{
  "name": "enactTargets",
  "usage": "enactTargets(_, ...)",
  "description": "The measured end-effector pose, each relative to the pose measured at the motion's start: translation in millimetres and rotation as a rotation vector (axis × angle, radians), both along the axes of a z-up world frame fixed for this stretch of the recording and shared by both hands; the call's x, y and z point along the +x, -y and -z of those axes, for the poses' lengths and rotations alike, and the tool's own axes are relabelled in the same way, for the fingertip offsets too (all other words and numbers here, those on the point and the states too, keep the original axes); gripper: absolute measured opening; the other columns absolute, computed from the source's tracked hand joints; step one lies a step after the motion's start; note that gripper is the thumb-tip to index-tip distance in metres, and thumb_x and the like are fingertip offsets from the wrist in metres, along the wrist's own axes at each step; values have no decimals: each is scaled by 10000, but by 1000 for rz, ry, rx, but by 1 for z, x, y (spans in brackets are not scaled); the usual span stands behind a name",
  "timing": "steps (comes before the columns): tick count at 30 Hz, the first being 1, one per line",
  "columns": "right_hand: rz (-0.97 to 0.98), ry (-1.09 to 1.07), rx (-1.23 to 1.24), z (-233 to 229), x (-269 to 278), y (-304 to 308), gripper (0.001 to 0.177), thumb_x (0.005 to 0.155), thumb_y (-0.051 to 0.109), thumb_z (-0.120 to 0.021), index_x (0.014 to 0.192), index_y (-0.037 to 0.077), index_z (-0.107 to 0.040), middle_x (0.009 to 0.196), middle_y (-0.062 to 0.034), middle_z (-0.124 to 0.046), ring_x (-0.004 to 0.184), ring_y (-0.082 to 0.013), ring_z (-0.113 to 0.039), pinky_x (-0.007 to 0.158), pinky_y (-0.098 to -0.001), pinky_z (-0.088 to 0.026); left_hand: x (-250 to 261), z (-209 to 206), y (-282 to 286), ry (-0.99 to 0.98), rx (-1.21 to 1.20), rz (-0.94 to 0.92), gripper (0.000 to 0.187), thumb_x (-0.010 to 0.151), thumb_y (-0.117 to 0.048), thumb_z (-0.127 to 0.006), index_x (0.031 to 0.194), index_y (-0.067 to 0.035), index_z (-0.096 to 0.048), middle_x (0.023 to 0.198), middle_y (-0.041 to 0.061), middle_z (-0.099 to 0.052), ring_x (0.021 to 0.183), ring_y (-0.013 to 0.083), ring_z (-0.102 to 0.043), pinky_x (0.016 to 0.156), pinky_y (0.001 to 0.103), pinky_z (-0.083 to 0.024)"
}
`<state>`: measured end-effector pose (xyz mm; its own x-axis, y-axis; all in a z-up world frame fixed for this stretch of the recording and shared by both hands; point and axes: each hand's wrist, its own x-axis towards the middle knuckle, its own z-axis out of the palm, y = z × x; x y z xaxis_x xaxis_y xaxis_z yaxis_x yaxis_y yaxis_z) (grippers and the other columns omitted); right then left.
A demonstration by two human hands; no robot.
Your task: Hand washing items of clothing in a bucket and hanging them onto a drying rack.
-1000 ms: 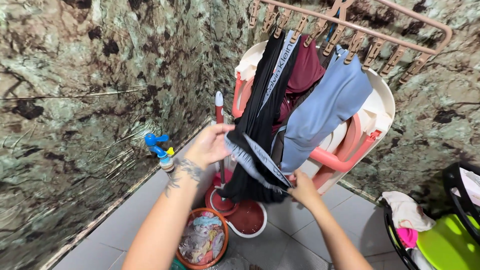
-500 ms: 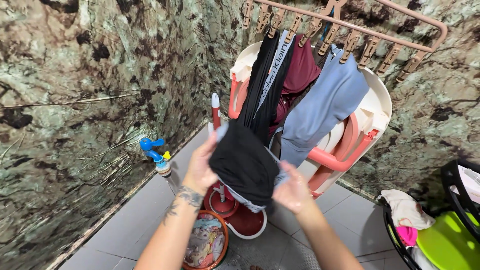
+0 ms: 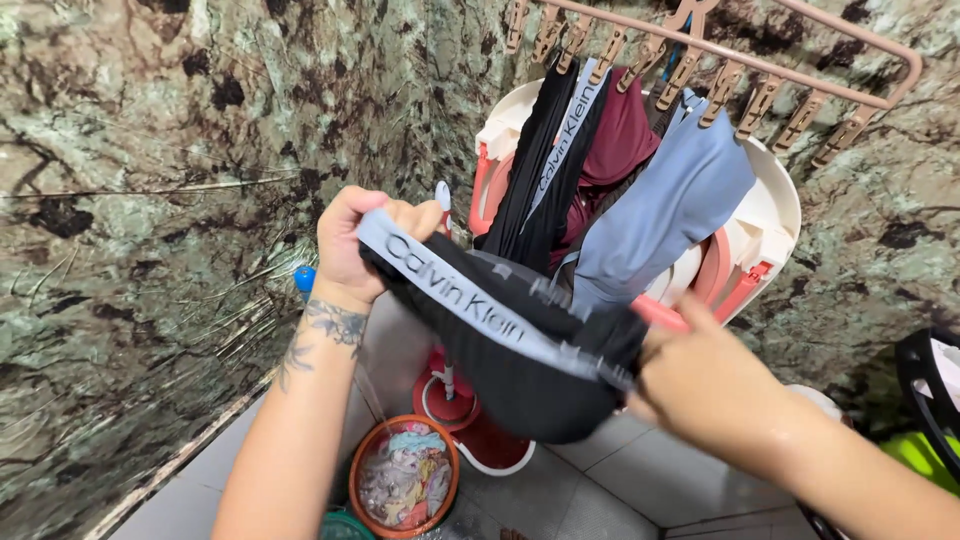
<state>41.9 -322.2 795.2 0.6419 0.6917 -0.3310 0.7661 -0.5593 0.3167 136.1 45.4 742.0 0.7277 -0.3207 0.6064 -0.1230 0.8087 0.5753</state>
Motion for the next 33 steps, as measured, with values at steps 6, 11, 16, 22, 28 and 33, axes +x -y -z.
enactTargets(6,-37,69,-143,4,13,23,305,886,374,-587,827,119,-742,1043,-41,-719,1178,-232,-576,1218,-618,-172,-19,-52,19,707,1285,-827,349,906,-269,-509,733,-134,-781,776,-46,-743,903,105,-668,1197,555,-183)
enactTargets(11,-170,27,-60,9,6,28,319,915,297,-614,1023,23,-737,1222,-100,-692,1330,-281,-480,1186,-598,-183,-15,-51,27,939,1394,-1096,284,825,-248,-589,686,-104,-790,852,-48,-772,960,108,-663,1169,640,-105)
enactTargets(16,-182,-354,276,-49,33,54,463,1011,476,-607,1250,91,-701,1225,-49,-738,1318,-274,-525,1120,-452,-321,1,-42,15,643,1080,-915,304,866,-248,-554,696,-67,-730,834,-10,-748,950,130,-653,1070,482,-312)
enactTargets(22,356,-596,402,-114,57,79,289,967,338,-619,1208,179,-641,1094,-93,-621,1120,-282,-637,1002,-409,-528,-6,-63,17,-29,65,-142,345,999,-224,-551,719,-44,-643,769,61,-643,907,202,-629,1095,344,-442)
enactTargets(28,-451,-202,894,-113,73,166,115,957,298,-670,940,186,-694,1190,-116,-612,1269,-245,-614,1106,-423,-484,-23,-76,20,429,745,-894,295,969,-221,-593,772,-24,-690,805,34,-685,799,173,-598,886,327,-422)
enactTargets(33,-10,-452,1434,-83,98,204,148,897,109,-749,942,-12,-677,1155,-198,-654,1096,-282,-671,1018,-462,-529,-52,-92,39,883,958,-1169,215,957,-215,-716,799,-70,-705,845,-5,-699,791,161,-617,908,355,-391)
